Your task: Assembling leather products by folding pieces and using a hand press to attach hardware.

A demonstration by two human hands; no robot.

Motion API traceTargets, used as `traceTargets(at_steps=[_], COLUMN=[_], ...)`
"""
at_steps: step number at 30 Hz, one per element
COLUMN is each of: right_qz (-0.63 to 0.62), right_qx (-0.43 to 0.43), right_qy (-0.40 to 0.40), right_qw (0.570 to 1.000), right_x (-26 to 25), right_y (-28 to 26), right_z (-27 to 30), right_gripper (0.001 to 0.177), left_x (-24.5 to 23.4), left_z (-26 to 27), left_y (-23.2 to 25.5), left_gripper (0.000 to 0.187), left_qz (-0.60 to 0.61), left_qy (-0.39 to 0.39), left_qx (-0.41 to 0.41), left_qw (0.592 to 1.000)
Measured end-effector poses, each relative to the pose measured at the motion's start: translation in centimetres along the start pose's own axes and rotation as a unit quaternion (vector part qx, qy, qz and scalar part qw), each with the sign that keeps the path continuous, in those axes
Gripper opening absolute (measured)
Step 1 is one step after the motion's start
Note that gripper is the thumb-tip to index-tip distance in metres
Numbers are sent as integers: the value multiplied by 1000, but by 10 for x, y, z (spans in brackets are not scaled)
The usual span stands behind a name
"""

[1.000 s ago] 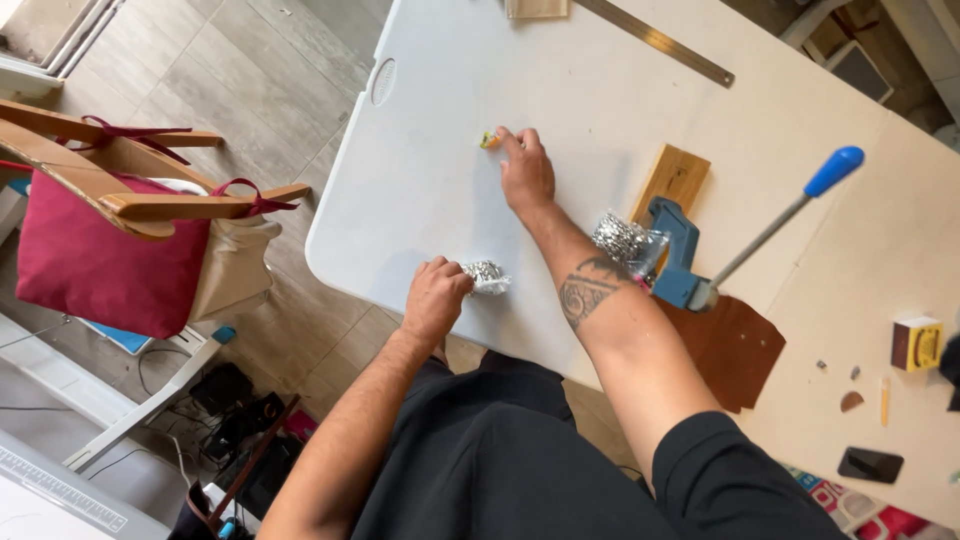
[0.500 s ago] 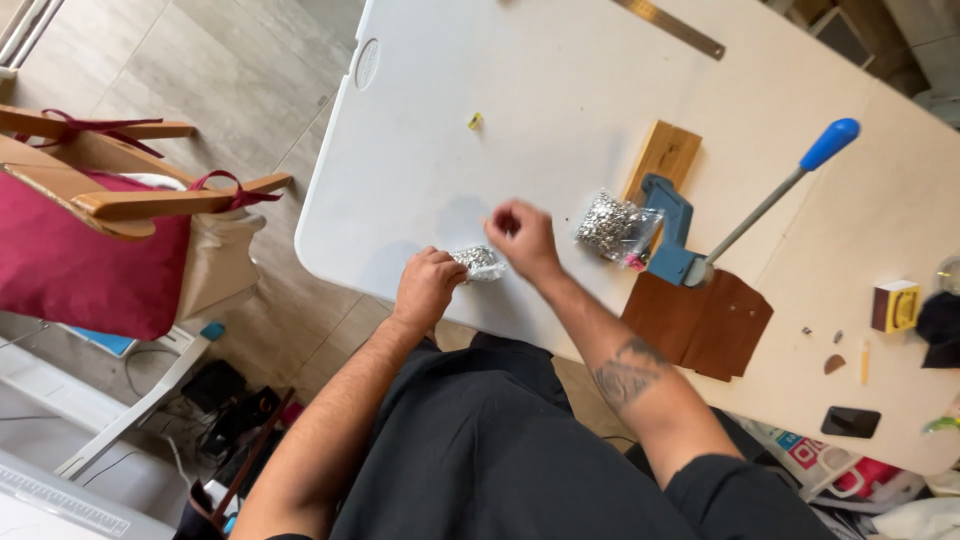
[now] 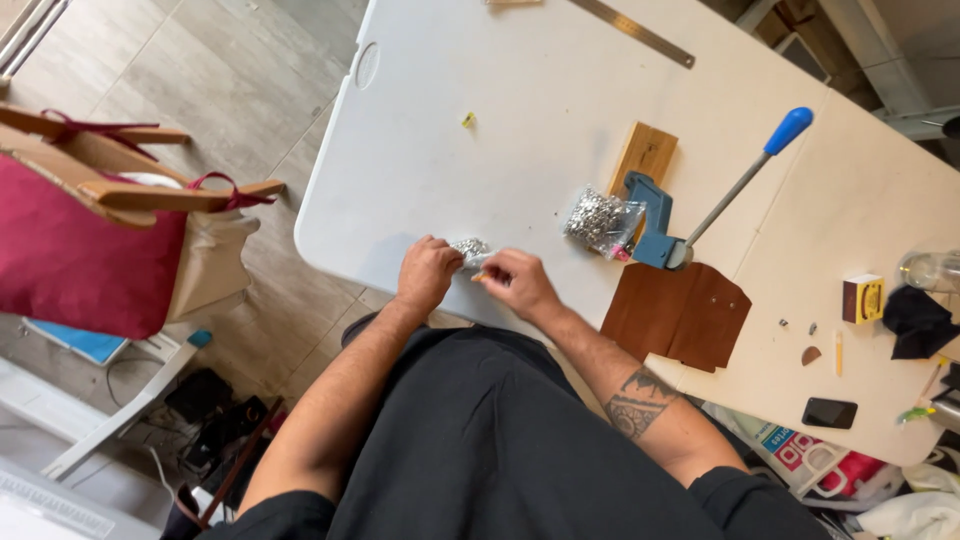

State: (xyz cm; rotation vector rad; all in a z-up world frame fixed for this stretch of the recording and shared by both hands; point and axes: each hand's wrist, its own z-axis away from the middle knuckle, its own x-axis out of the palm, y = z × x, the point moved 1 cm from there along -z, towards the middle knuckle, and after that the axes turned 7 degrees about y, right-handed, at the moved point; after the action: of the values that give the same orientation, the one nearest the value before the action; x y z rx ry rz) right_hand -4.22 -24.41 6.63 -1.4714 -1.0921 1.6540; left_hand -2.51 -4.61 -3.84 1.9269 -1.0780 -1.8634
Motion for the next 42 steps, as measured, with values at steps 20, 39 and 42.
traceTargets(at_steps=[20, 39, 42], right_qz=[478, 440, 487], right_qx=[-49, -38, -167], right_qy=[-268, -10, 118], right_qw=[835, 897, 849], right_x=[43, 20, 47], right_y=[20, 87, 138], right_z=[-62, -200, -208], right_gripper=[1, 48, 22], left_x=[14, -25, -33], left_z=[10, -13, -19], left_y=[4, 8, 6], left_gripper=[19, 25, 21], left_qz=[-60, 10, -4], left_qy=[19, -25, -61], left_qx=[14, -4, 11], left_qw=[998, 1000, 998])
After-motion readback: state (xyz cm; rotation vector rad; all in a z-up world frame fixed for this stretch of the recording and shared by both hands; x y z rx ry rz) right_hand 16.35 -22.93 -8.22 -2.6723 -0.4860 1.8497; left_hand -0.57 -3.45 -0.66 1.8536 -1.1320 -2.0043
